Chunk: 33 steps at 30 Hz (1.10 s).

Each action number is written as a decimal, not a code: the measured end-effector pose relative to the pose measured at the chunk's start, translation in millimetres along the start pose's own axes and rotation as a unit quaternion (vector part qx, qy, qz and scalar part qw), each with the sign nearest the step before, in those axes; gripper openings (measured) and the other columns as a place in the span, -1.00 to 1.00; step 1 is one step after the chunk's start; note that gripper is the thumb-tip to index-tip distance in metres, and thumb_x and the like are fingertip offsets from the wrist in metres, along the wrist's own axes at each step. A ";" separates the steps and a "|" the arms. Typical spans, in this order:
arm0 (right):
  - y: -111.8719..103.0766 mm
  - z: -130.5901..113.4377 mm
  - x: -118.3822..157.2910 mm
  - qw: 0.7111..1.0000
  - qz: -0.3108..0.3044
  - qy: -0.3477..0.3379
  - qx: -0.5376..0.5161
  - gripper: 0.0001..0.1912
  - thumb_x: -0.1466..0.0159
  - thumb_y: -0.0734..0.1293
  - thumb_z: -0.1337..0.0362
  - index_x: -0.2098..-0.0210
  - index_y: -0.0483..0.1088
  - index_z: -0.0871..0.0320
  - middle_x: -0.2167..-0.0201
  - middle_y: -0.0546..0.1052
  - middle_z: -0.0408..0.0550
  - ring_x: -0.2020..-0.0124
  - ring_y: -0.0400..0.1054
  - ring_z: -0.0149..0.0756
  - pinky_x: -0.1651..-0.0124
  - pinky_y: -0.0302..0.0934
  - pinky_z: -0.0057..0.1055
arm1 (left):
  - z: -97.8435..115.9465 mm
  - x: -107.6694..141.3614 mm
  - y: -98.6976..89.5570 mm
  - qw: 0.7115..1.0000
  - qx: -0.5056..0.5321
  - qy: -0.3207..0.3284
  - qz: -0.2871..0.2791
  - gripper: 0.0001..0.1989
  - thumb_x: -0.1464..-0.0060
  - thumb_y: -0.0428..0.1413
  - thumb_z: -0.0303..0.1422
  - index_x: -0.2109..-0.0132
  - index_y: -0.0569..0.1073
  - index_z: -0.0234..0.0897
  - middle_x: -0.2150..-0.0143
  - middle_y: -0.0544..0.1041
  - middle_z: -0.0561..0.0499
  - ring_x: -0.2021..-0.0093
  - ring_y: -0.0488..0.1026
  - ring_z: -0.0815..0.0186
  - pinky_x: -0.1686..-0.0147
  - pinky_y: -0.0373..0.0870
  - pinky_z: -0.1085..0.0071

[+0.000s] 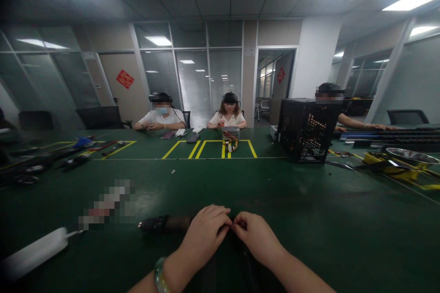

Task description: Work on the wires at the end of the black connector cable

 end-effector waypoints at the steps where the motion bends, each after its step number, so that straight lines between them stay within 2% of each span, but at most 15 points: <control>1: 0.3 0.8 -0.4 1.000 0.000 0.000 0.000 -0.84 -0.28 0.27 0.23 0.31 0.49 0.12 0.42 0.56 -0.14 0.40 0.41 -0.33 0.40 0.10 -0.49 | -0.5 0.2 0.1 1.000 0.001 -0.001 0.002 -0.85 -0.11 0.11 -0.49 0.18 0.46 -0.16 0.00 0.49 0.05 -0.04 0.37 0.24 -0.19 0.14 0.13; 5: 1.0 4.1 -1.1 1.000 0.003 -0.002 -0.011 -0.84 -0.27 0.28 0.23 0.30 0.48 0.13 0.42 0.56 -0.15 0.40 0.41 -0.33 0.38 0.11 -0.49 | -2.3 0.8 -0.7 1.000 0.002 -0.013 0.015 -0.82 -0.05 0.15 -0.49 0.17 0.43 -0.18 -0.01 0.48 0.05 -0.07 0.36 0.24 -0.23 0.10 0.12; 11: 1.3 3.2 -0.5 1.000 0.005 -0.011 -0.009 -0.83 -0.28 0.27 0.21 0.33 0.47 0.13 0.45 0.54 -0.17 0.42 0.39 -0.35 0.39 0.10 -0.50 | -1.6 0.5 -0.1 1.000 0.014 0.007 0.010 -0.84 -0.10 0.10 -0.51 0.19 0.44 -0.16 -0.02 0.48 0.09 -0.09 0.36 0.26 -0.23 0.10 0.12; 16: 2.1 6.0 -1.3 1.000 -0.003 -0.003 -0.011 -0.83 -0.28 0.27 0.22 0.30 0.47 0.14 0.42 0.56 -0.15 0.41 0.40 -0.35 0.40 0.10 -0.50 | -1.8 1.0 -2.2 0.999 0.004 -0.020 0.028 -0.82 -0.03 0.16 -0.48 0.19 0.42 -0.20 0.01 0.49 0.03 -0.06 0.37 0.22 -0.23 0.10 0.10; 23: 0.6 2.5 -0.3 1.000 -0.001 -0.010 -0.018 -0.83 -0.27 0.27 0.20 0.30 0.48 0.13 0.41 0.56 -0.15 0.39 0.42 -0.33 0.38 0.12 -0.49 | 1.2 0.6 -4.3 1.000 -0.006 0.014 0.004 -0.84 -0.09 0.11 -0.52 0.20 0.44 -0.16 -0.01 0.49 0.09 -0.09 0.36 0.28 -0.24 0.08 0.15; 28: 1.8 6.4 -1.3 0.999 -0.011 0.002 -0.033 -0.83 -0.28 0.27 0.20 0.29 0.47 0.13 0.40 0.56 -0.15 0.40 0.42 -0.34 0.40 0.13 -0.51 | 1.7 0.8 -7.5 1.000 -0.013 -0.012 0.011 -0.80 -0.04 0.16 -0.46 0.15 0.41 -0.18 0.05 0.50 0.04 -0.02 0.40 0.25 -0.23 0.11 0.13; 33: 1.9 8.5 -2.1 0.999 -0.013 0.006 -0.031 -0.83 -0.27 0.27 0.20 0.29 0.47 0.13 0.41 0.55 -0.16 0.41 0.41 -0.35 0.40 0.13 -0.51 | -2.4 1.4 -2.9 1.000 -0.013 -0.020 0.008 -0.84 -0.07 0.14 -0.46 0.17 0.42 -0.19 0.07 0.51 0.05 0.01 0.41 0.26 -0.23 0.10 0.12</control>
Point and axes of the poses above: each hand's wrist, its own x-axis away from the middle knuckle, its own y-axis out of the palm, z = x × y, the point moved 1 cm from there along -x, towards the middle knuckle
